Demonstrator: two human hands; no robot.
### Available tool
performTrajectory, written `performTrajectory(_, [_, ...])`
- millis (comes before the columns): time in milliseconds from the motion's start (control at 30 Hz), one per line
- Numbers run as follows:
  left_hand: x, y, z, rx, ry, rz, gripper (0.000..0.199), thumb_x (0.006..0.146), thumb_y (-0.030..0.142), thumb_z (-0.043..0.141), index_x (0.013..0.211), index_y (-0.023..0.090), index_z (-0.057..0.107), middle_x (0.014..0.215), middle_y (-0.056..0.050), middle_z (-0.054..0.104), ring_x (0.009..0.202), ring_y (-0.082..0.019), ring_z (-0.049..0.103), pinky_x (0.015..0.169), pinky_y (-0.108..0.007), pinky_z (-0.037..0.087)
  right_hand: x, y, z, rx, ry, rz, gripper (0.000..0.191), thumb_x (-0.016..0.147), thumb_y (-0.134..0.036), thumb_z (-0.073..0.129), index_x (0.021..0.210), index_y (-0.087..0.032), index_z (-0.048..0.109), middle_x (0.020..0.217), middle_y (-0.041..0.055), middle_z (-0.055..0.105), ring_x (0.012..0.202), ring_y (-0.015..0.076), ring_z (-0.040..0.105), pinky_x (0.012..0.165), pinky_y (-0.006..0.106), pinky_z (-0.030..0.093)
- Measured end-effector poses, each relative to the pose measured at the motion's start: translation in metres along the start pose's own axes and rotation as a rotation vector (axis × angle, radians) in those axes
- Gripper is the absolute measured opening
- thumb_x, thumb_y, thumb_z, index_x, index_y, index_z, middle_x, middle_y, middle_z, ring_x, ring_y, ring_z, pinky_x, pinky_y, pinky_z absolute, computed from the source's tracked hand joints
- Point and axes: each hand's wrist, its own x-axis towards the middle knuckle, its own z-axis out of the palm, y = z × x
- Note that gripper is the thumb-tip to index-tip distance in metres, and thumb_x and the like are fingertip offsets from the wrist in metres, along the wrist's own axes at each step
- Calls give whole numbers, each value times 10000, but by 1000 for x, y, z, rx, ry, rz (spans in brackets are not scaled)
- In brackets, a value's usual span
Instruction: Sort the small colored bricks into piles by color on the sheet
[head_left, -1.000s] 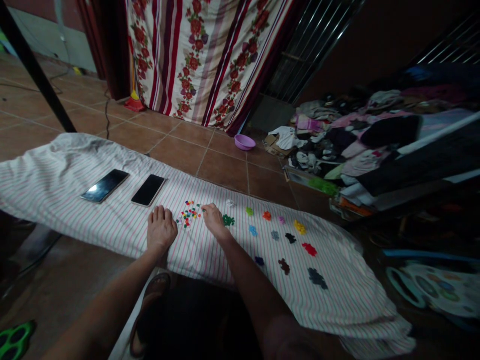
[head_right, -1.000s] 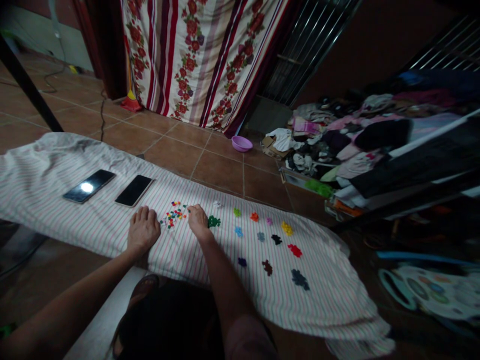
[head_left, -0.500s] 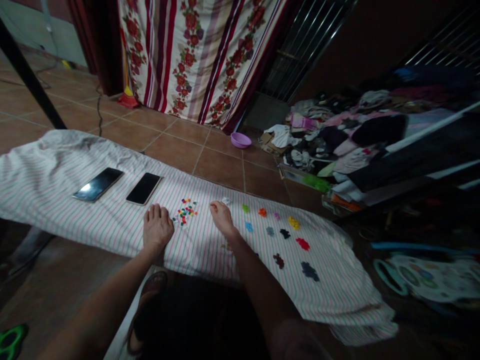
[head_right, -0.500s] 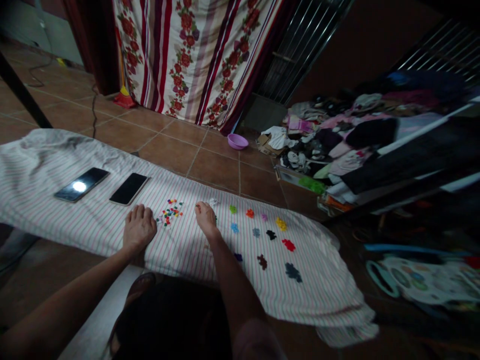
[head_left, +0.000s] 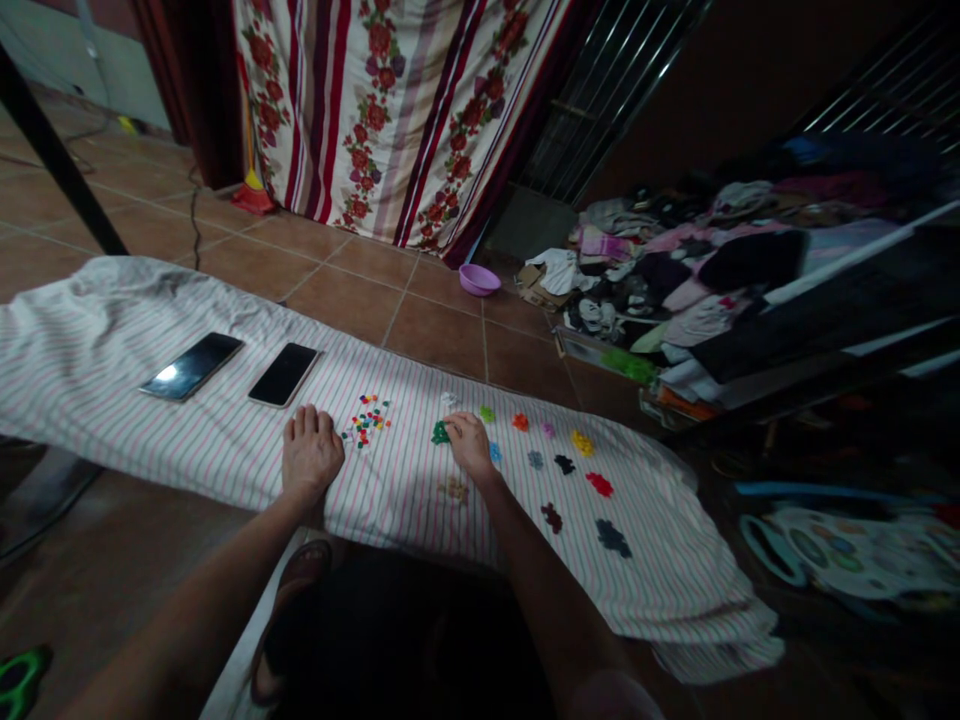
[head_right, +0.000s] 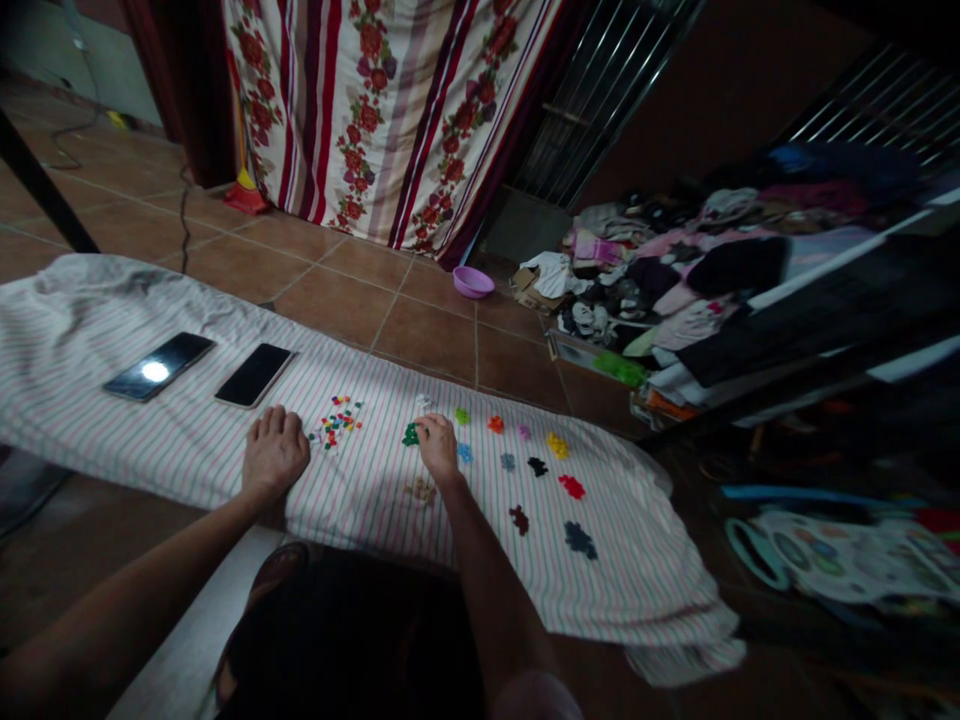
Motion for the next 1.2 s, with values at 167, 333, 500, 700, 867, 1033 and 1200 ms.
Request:
performTrajectory(167, [0, 1, -2, 1, -10, -2, 409, 874, 255, 373, 1151, 40, 584, 1314, -263, 542, 1300, -368, 449, 1064, -481, 318, -1, 2, 3, -10, -8, -9, 264, 826, -163, 506, 901, -194, 757, 1027, 96, 671, 1012, 221, 581, 953, 365, 436])
performTrajectory(333, [-1, 0, 1, -6, 3, -11, 406, 876, 255, 367, 1157, 56, 585, 1319, -251, 543, 1307, -367, 447, 1064, -487, 319, -3, 1, 4, -9, 9, -26, 266, 825, -150, 495, 871, -195, 753, 1013, 98, 677, 1000, 221, 588, 951, 376, 445])
performTrajectory(500, [-1, -1, 4, 6, 14, 3, 401, 879, 259, 374, 1152, 54, 585, 1319, -253, 544, 1302, -368, 452, 1071, -489, 314, -2, -6, 3, -12, 46, -81, 257, 843, -169, 494, 855, -206, 747, 1015, 93, 674, 1000, 221, 586, 951, 383, 447])
performTrajectory(700, [-1, -1, 5, 15, 17, 10, 403, 886, 251, 363, 1160, 49, 580, 1321, -256, 540, 1302, -373, 452, 1072, -488, 316, 2, -31, 17, 31, 12, -180, 256, 851, -146, 495, 892, -222, 736, 1003, 69, 679, 981, 203, 593, 931, 353, 465])
performTrajectory(867, [0, -1, 6, 4, 12, -2, 408, 890, 254, 364, 1173, 47, 572, 1334, -263, 532, 1317, -369, 439, 1079, -495, 307, 1, -54, 38, 37, -114, -212, 270, 855, -98, 497, 934, -210, 730, 973, 62, 690, 952, 183, 609, 910, 319, 467])
performTrajectory(1033, [-1, 0, 4, -41, 2, -9, 415, 888, 248, 367, 1196, 51, 564, 1361, -264, 514, 1344, -363, 413, 1079, -509, 302, 1, -76, 53, 36, -197, -193, 232, 873, -144, 532, 995, -200, 721, 979, 72, 682, 940, 181, 608, 892, 297, 457])
performTrajectory(1200, [-1, 0, 3, -62, -10, -15, 417, 877, 249, 382, 1203, 63, 564, 1374, -260, 508, 1351, -365, 404, 1073, -525, 303, 2, -92, 61, -15, -205, -95, 185, 879, -221, 569, 995, -237, 711, 945, 53, 648, 893, 181, 590, 832, 287, 449])
